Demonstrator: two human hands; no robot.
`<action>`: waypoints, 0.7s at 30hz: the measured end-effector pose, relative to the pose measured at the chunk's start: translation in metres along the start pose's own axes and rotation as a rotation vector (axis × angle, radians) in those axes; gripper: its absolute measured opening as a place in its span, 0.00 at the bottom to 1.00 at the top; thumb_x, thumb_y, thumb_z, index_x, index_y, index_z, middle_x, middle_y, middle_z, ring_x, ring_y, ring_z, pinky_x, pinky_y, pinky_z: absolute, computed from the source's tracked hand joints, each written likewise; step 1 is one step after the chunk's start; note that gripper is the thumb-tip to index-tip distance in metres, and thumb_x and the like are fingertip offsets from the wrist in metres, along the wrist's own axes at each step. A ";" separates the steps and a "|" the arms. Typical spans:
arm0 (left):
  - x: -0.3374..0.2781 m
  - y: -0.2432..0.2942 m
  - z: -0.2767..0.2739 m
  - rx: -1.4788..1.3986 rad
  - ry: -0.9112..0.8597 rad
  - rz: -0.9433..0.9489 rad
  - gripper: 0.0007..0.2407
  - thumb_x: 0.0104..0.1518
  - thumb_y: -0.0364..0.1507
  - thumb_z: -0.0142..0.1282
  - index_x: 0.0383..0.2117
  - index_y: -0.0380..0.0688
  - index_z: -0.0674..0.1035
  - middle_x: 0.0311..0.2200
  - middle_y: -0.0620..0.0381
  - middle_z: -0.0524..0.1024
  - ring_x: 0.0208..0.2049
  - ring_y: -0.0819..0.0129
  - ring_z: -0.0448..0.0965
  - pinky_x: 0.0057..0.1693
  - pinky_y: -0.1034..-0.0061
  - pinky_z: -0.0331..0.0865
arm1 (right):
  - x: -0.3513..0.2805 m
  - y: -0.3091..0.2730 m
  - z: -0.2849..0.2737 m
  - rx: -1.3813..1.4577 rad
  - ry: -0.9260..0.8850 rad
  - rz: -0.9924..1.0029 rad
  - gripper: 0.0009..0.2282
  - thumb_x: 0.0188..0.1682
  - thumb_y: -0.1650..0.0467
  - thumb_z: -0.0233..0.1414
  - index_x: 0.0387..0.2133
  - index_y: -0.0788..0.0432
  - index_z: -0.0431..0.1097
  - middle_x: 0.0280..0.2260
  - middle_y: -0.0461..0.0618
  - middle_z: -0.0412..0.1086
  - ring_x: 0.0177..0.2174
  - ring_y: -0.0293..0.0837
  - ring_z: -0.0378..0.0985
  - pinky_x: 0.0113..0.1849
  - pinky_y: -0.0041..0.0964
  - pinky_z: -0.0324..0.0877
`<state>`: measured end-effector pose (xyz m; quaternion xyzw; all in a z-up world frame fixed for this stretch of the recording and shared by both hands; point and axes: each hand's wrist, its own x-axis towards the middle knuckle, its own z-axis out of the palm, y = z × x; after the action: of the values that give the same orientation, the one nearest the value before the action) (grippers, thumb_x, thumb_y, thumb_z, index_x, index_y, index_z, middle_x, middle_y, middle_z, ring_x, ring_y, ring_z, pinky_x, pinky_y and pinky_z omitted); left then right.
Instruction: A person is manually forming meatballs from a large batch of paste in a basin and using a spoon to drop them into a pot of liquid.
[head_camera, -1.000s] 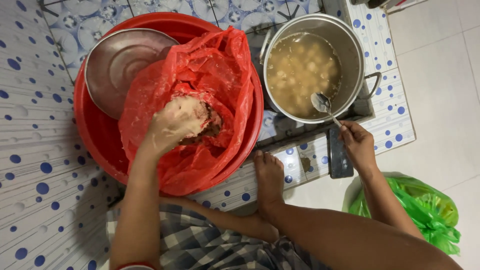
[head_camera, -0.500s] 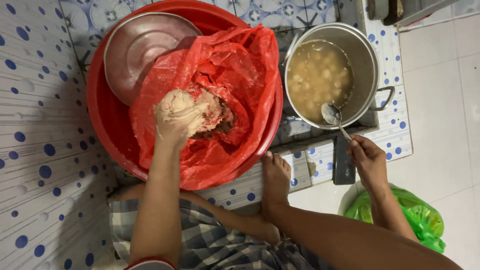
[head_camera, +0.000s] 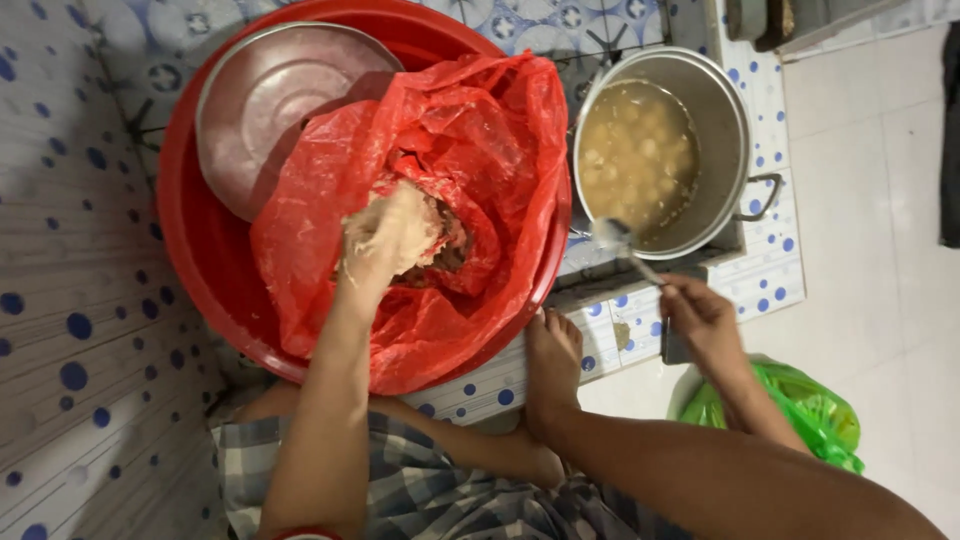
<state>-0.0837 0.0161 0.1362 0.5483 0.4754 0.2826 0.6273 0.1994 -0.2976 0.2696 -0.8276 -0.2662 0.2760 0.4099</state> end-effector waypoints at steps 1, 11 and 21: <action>-0.007 0.020 0.000 -0.003 -0.010 0.000 0.12 0.63 0.38 0.58 0.42 0.43 0.86 0.32 0.42 0.84 0.36 0.60 0.84 0.40 0.62 0.77 | -0.005 -0.001 0.008 -0.004 0.009 0.003 0.07 0.56 0.76 0.51 0.44 0.65 0.76 0.18 0.49 0.68 0.17 0.31 0.61 0.19 0.24 0.57; -0.015 0.061 -0.001 -0.060 -0.010 0.139 0.11 0.44 0.22 0.75 0.29 0.43 0.81 0.21 0.52 0.79 0.23 0.71 0.78 0.30 0.75 0.77 | -0.027 -0.005 0.038 0.060 -0.134 0.075 0.08 0.54 0.76 0.51 0.41 0.67 0.78 0.17 0.53 0.69 0.15 0.35 0.61 0.19 0.28 0.60; -0.030 0.068 -0.007 -0.027 -0.027 0.307 0.07 0.52 0.22 0.67 0.29 0.31 0.78 0.21 0.40 0.75 0.26 0.57 0.75 0.36 0.64 0.76 | -0.027 -0.009 0.033 0.066 -0.160 0.007 0.09 0.55 0.78 0.49 0.42 0.71 0.75 0.17 0.54 0.69 0.15 0.33 0.61 0.18 0.26 0.60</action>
<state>-0.0907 0.0088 0.2105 0.6098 0.3735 0.3741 0.5906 0.1560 -0.2933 0.2659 -0.7898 -0.2858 0.3514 0.4136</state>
